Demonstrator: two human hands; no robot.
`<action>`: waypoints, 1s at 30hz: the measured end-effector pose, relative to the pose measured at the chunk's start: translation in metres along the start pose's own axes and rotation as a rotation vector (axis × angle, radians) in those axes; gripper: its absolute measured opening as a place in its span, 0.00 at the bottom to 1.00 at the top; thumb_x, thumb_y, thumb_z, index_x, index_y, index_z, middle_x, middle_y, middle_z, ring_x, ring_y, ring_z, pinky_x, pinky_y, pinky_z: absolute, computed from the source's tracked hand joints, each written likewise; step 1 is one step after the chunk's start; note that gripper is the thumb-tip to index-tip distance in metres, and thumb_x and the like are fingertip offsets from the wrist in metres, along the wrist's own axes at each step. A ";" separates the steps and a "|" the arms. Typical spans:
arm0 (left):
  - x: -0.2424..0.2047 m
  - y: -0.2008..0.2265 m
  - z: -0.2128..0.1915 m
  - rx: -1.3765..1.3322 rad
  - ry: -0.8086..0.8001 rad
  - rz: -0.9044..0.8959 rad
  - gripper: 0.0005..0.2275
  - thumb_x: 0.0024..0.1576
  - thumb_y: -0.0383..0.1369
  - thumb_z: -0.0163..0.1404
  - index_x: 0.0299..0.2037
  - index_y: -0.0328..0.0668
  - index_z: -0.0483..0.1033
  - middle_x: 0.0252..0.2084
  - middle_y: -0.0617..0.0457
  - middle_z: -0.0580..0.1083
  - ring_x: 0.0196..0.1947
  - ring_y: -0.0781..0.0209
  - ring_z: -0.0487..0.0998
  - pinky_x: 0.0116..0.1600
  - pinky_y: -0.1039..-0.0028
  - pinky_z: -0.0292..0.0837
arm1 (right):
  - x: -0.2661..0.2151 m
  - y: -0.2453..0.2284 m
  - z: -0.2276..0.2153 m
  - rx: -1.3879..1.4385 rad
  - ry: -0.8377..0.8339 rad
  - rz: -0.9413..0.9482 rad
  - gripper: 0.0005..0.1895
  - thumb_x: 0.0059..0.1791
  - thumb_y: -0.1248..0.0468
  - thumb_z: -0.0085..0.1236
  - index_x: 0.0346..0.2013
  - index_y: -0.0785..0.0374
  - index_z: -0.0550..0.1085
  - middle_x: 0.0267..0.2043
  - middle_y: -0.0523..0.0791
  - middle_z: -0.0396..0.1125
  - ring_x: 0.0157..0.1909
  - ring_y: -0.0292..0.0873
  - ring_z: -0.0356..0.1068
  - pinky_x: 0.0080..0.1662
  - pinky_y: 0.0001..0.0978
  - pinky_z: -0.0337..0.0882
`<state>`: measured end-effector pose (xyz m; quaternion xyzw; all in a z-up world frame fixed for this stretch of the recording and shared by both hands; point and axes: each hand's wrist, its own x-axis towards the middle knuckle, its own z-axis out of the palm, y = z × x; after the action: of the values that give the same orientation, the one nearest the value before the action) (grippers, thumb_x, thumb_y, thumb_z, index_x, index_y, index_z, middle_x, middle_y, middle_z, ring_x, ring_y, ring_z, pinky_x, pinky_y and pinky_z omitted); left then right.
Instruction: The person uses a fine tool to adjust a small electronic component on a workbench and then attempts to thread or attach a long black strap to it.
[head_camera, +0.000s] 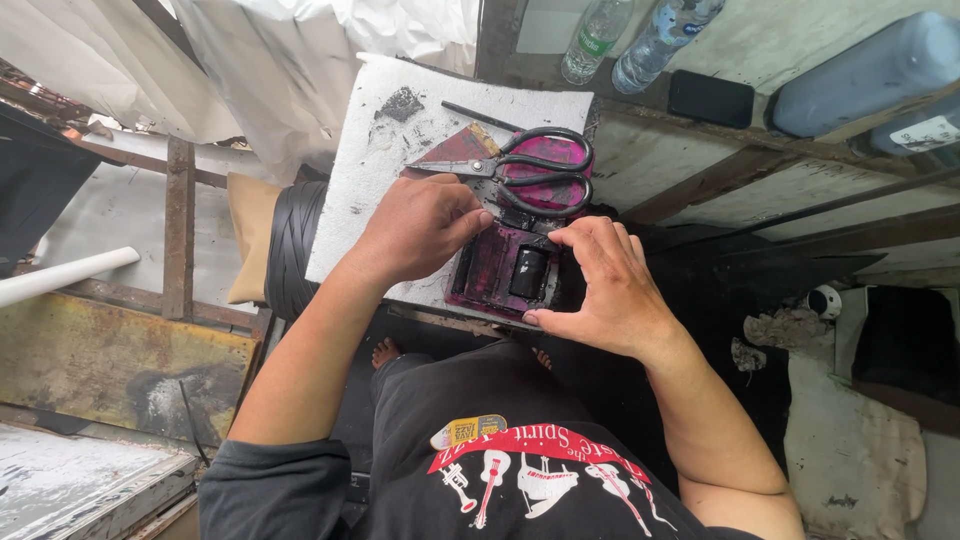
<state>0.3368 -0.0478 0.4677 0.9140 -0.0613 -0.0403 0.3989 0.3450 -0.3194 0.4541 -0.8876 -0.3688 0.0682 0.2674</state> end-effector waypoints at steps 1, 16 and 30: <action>0.000 -0.001 0.001 -0.001 -0.001 -0.001 0.11 0.62 0.36 0.52 0.36 0.37 0.84 0.27 0.45 0.76 0.25 0.52 0.80 0.32 0.68 0.74 | 0.000 0.000 0.000 0.001 -0.001 0.001 0.46 0.32 0.51 0.79 0.59 0.60 0.68 0.54 0.47 0.57 0.55 0.52 0.61 0.51 0.45 0.61; -0.008 0.004 -0.003 0.006 0.065 0.026 0.09 0.62 0.36 0.55 0.36 0.38 0.84 0.28 0.47 0.77 0.29 0.54 0.81 0.35 0.69 0.75 | 0.001 0.000 -0.004 0.015 -0.066 0.013 0.48 0.33 0.49 0.80 0.62 0.63 0.69 0.54 0.50 0.62 0.55 0.52 0.64 0.50 0.45 0.62; -0.011 -0.002 0.002 0.095 0.083 0.052 0.09 0.63 0.38 0.55 0.37 0.45 0.84 0.28 0.53 0.77 0.33 0.59 0.79 0.48 0.67 0.69 | -0.002 0.008 0.009 0.007 -0.007 -0.009 0.47 0.33 0.49 0.80 0.61 0.62 0.69 0.52 0.47 0.61 0.54 0.50 0.63 0.50 0.43 0.61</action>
<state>0.3262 -0.0460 0.4649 0.9309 -0.0702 0.0111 0.3582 0.3458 -0.3216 0.4424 -0.8847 -0.3735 0.0713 0.2697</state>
